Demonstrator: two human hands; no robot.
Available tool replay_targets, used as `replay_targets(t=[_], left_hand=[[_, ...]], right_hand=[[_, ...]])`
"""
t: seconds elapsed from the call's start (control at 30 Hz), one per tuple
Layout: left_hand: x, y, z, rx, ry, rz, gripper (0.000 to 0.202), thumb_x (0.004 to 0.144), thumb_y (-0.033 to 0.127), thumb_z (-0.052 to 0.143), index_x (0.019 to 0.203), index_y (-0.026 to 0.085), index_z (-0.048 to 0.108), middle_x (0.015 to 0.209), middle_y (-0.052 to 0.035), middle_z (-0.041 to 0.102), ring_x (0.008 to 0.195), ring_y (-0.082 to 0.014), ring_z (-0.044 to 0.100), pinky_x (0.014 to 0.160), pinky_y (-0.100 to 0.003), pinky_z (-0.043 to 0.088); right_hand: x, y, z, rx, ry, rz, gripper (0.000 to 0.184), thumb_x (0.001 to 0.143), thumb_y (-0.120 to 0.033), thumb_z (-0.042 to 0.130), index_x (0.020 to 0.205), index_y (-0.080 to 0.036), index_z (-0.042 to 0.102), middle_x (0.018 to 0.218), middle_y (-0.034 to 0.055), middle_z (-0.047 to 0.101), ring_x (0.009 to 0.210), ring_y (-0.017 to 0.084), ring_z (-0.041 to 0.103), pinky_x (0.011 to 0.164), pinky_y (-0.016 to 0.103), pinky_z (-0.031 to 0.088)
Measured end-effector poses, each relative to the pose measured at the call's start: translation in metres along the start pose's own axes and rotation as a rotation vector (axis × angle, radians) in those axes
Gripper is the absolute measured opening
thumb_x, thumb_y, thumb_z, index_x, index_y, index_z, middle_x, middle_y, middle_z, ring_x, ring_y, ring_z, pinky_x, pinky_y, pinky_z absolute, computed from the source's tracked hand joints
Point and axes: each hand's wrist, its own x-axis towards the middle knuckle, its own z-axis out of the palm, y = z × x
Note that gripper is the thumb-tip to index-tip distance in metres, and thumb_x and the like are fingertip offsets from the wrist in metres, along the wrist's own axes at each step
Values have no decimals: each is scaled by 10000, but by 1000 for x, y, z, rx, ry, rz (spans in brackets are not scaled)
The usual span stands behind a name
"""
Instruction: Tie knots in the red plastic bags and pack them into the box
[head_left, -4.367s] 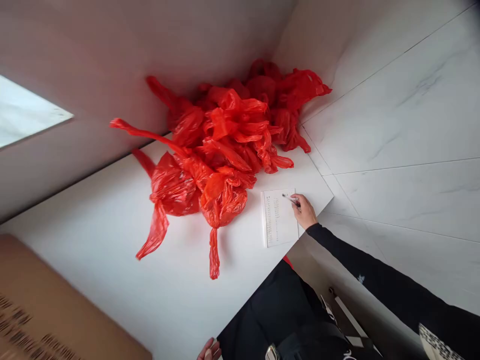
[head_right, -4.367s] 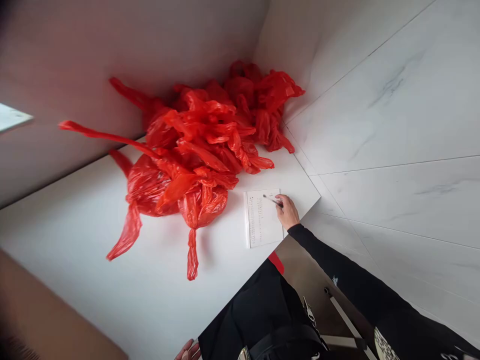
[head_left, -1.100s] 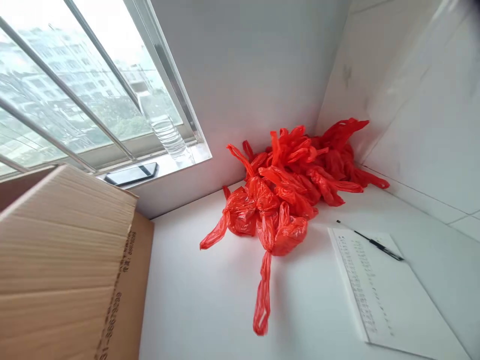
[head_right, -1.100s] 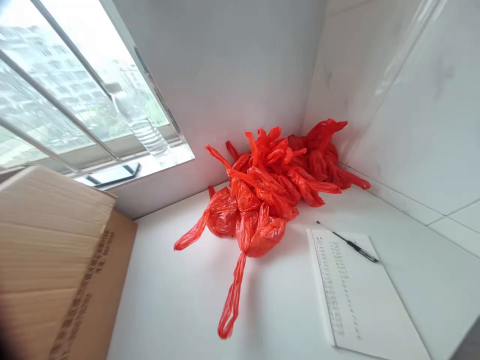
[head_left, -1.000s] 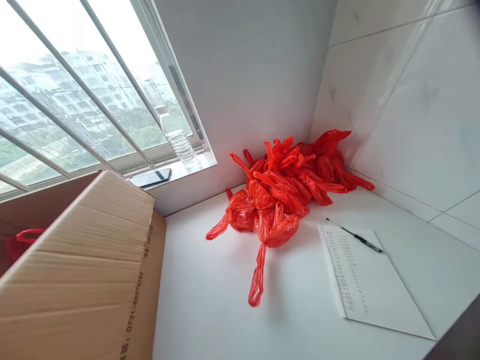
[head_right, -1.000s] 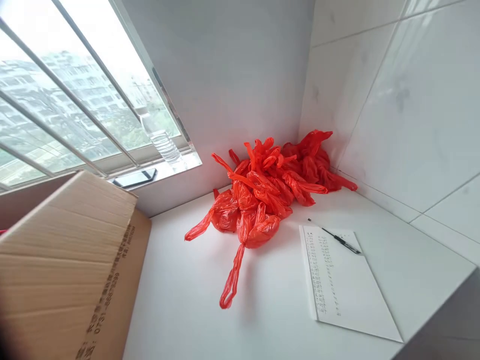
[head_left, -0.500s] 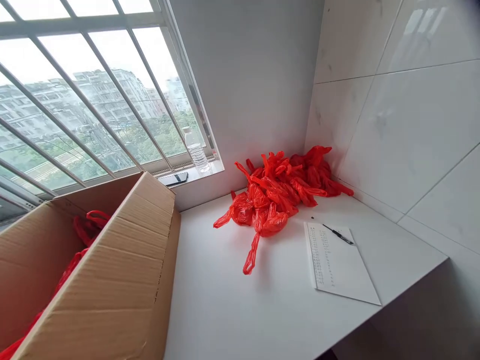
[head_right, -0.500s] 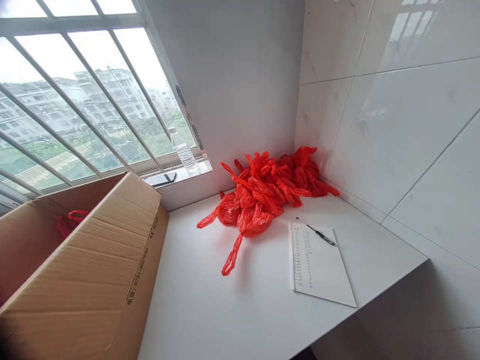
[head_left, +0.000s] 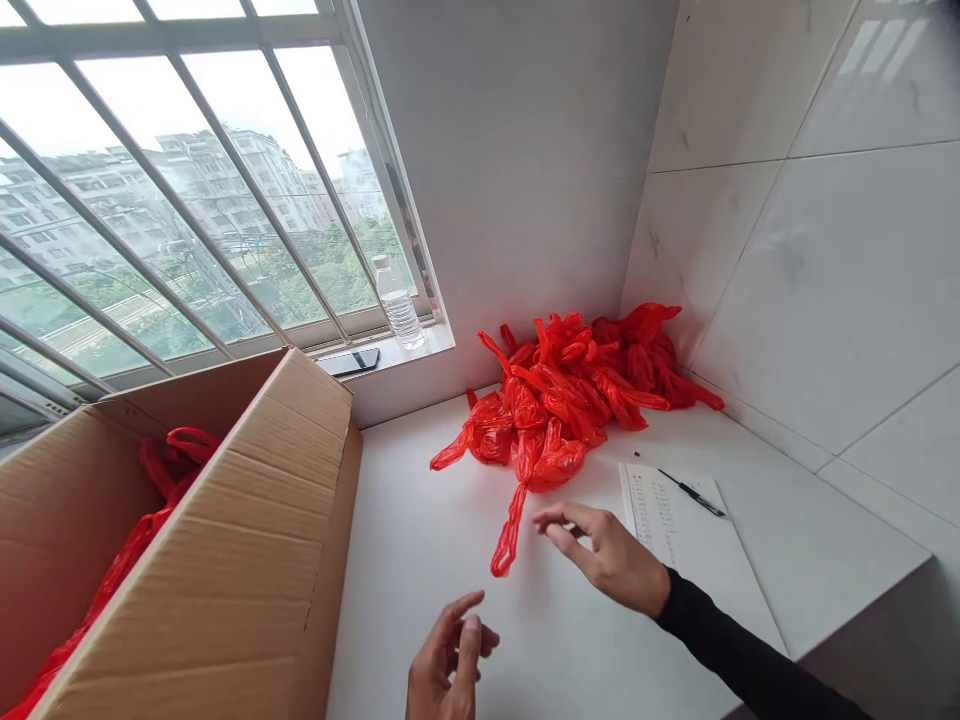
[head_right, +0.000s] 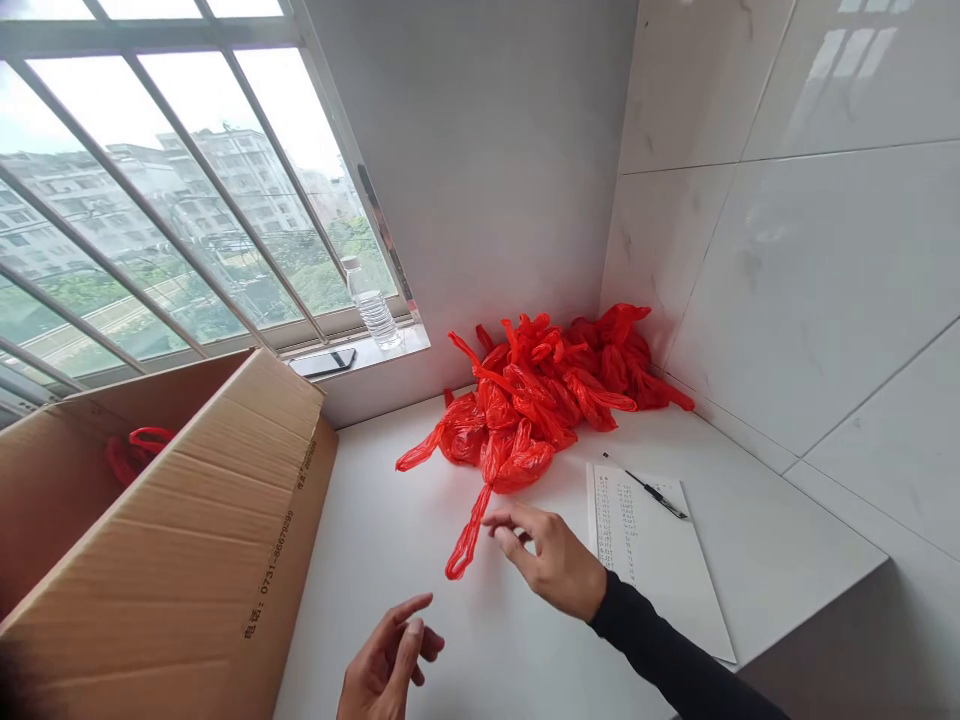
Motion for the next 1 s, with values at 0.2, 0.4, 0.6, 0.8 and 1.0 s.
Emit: replay_targets(t=[0.2, 0.4, 0.6, 0.8, 1.0], left_hand=[[112, 15, 29, 242, 235, 360, 287, 912, 339, 501, 1114, 230, 674, 1042, -91, 703, 956, -246, 671, 761, -370, 572], [188, 19, 57, 386, 452, 502, 391, 872, 185, 510, 1231, 255, 650, 1440, -124, 387, 1370, -328, 375, 1115, -533, 341], [230, 12, 65, 339, 394, 442, 536, 846, 221, 566, 1379, 256, 520, 1525, -124, 304, 1459, -339, 241, 1148, -531, 297], [255, 5, 67, 207, 348, 360, 322, 815, 246, 566, 1125, 172, 617, 987, -113, 674, 932, -287, 623, 906, -489, 484], [195, 12, 46, 6, 391, 374, 164, 884, 173, 451, 967, 210, 587, 1011, -92, 633, 970, -224, 608, 901, -381, 485]], right_hand=[[167, 48, -2, -86, 162, -19, 352, 919, -153, 527, 1251, -217, 624, 1159, 74, 690, 1088, 193, 642, 938, 326, 523], [232, 104, -4, -76, 254, 89, 326, 957, -245, 603, 1269, -151, 580, 1258, 110, 637, 1126, 245, 633, 992, 484, 500], [239, 125, -16, -120, 306, 118, 332, 952, -194, 591, 1281, -155, 580, 1302, 117, 621, 1179, 247, 608, 1045, 496, 459], [214, 105, -11, -146, 274, 61, 347, 901, -193, 505, 1206, -136, 660, 1310, 144, 633, 1230, 237, 584, 1061, 387, 470], [153, 76, 14, -100, 186, 17, 370, 915, -403, 482, 1173, -201, 654, 1269, 120, 649, 1174, 256, 625, 1012, 406, 512]])
